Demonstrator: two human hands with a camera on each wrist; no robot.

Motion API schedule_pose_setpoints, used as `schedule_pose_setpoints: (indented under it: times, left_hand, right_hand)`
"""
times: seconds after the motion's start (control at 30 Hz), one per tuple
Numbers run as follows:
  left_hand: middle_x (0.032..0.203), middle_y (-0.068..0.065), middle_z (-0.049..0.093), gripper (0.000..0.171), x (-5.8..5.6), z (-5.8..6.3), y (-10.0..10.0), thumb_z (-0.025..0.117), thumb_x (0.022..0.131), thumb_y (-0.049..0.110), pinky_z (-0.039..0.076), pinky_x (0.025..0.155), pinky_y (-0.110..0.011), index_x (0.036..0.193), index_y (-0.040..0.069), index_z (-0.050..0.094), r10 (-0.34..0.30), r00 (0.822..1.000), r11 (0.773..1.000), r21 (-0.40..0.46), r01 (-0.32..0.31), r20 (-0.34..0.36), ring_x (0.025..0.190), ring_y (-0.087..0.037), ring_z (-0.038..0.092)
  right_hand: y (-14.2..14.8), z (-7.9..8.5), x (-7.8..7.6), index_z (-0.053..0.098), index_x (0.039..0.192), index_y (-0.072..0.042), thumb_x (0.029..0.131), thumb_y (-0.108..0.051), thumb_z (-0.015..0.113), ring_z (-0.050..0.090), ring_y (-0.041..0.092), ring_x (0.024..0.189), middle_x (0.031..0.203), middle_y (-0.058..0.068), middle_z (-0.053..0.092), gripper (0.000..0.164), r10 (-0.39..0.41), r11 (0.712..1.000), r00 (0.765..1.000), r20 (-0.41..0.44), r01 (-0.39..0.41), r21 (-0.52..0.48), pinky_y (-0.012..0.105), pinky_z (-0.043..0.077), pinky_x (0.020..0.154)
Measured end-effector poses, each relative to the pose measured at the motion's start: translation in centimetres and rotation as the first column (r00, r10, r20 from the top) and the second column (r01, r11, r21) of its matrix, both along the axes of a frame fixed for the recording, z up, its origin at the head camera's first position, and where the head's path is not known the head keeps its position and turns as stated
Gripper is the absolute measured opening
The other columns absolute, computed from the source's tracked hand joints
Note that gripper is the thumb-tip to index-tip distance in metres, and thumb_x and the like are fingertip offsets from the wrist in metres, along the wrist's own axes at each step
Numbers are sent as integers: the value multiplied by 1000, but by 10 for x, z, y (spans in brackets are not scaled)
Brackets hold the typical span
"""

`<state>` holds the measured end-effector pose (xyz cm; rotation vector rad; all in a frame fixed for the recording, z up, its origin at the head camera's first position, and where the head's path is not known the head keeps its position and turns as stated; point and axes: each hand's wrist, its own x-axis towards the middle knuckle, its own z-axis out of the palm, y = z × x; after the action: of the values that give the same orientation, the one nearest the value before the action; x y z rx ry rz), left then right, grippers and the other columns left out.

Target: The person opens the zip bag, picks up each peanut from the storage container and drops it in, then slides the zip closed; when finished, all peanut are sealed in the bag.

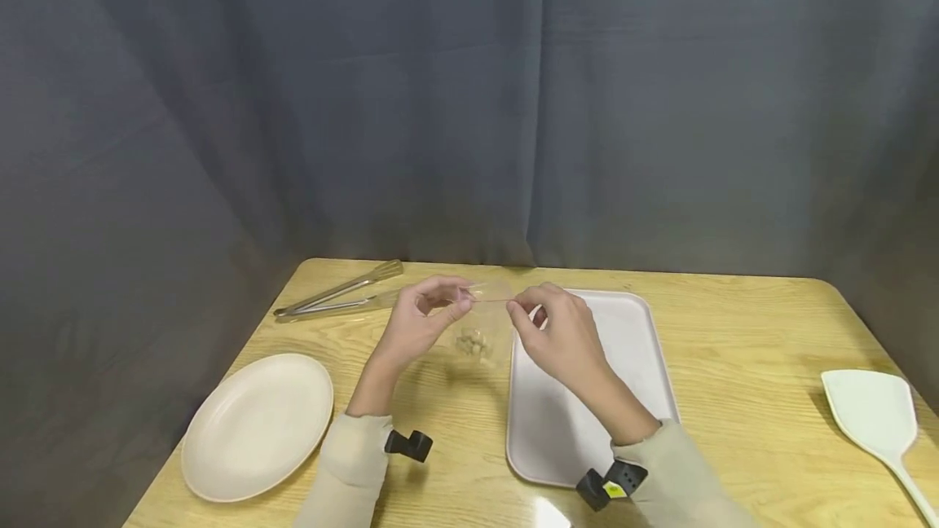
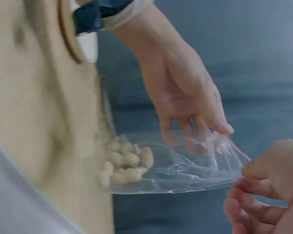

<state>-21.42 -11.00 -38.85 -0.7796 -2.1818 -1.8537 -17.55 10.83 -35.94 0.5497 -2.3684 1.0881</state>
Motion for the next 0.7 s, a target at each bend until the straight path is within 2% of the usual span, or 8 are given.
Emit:
schedule_pose_setpoints:
  times: [0.17, 0.33, 0.5, 0.6, 0.7]
  left_hand:
    - [94, -16, 72, 20, 7, 11, -2, 74, 88, 2, 49, 93, -44, 107, -2, 73, -12, 999, 1000, 24, 13, -42, 90, -21, 66]
    - [89, -13, 74, 9, 14, 20, -1, 69, 92, 4, 52, 89, -38, 97, -2, 75, -19, 994, 999, 44, 24, -107, 86, -20, 69]
    - [87, -12, 73, 8, 21, 28, -3, 69, 92, 0, 53, 82, -35, 96, -2, 75, 7, 986, 999, 49, 1, -166, 82, -18, 66]
    - [84, -14, 71, 7, 22, 29, -2, 68, 92, -3, 52, 77, -34, 94, -6, 73, -9, 979, 998, 57, 21, -205, 78, -20, 63]
    - [80, -14, 68, 7, 23, 29, -1, 67, 92, -3, 52, 76, -34, 92, -9, 71, -44, 974, 997, 59, 59, -224, 75, -21, 62]
  right_hand:
    - [9, 15, 3, 76, 89, -5, 93, -8, 69, 54, 13, 66, 75, -1, 65, 8, -8, 999, 1000, -12, 8, -50, 27, 45, 60]
    - [17, 22, 9, 76, 92, -6, 94, -9, 68, 52, 12, 68, 73, -4, 63, 9, 14, 994, 1000, -11, -15, -110, 21, 42, 65]
    - [17, 24, 15, 76, 90, -7, 92, -6, 70, 52, 11, 70, 72, -5, 62, 7, 56, 983, 998, -25, -60, -171, 25, 39, 67]
    - [17, 23, 18, 76, 88, -8, 92, -7, 70, 53, 10, 72, 73, -4, 63, 7, 63, 982, 998, -1, -62, -176, 28, 39, 68]
    - [17, 24, 18, 76, 90, -10, 90, -11, 73, 58, 11, 77, 80, -4, 68, 4, 82, 986, 994, 72, -70, -154, 32, 40, 73]
